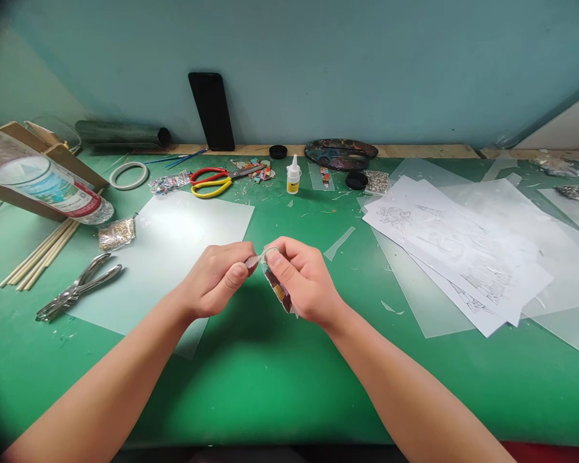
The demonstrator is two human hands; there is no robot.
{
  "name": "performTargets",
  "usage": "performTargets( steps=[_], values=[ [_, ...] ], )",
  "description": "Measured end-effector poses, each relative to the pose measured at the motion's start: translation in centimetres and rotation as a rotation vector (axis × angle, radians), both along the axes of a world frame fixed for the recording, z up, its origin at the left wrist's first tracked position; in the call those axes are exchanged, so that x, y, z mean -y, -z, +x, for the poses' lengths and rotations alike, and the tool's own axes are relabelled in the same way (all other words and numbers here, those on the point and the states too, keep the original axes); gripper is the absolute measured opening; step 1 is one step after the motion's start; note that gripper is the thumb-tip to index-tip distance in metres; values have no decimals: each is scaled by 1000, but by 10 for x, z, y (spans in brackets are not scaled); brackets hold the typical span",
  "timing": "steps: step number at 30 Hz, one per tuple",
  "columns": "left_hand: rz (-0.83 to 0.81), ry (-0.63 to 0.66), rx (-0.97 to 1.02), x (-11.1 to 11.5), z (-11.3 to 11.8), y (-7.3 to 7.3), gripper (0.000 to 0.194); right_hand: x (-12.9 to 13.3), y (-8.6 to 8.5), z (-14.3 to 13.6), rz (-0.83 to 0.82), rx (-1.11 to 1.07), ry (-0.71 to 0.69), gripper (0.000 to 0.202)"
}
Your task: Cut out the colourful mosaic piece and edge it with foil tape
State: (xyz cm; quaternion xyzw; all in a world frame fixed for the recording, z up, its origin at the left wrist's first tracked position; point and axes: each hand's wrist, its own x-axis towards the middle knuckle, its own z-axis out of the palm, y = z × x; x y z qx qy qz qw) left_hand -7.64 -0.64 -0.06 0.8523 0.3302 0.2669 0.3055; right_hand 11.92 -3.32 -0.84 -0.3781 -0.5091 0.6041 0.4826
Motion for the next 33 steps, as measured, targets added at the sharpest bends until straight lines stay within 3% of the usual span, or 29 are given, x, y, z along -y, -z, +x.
performTargets(
  steps=[4,9,15,18,22,27,30,33],
  values=[
    [7,-7,-8,-2,1,2,45,4,-5,-4,0,7,-10,37],
    [55,-97,-52,-11,-6,6,44,19,-11,-18,52,16,-210,34],
    [84,-228,295,-13,-17,2,50,9,-4,-14,-14,5,-22,36],
    [-63,-164,385,-6,-13,-7,46,3,-3,-11,-14,34,8,38],
    [-209,-107,325,1,-4,-17,30,2,-3,-9,40,83,-21,35],
    [-343,-100,296,-1,-2,-19,23,2,-3,-6,55,136,-58,35],
    [-477,-132,354,-2,-3,-17,25,-2,-3,-5,-37,81,-99,33],
    [-618,-276,495,-3,-2,-15,24,-9,-3,-3,-152,-22,-73,30]
  ],
)
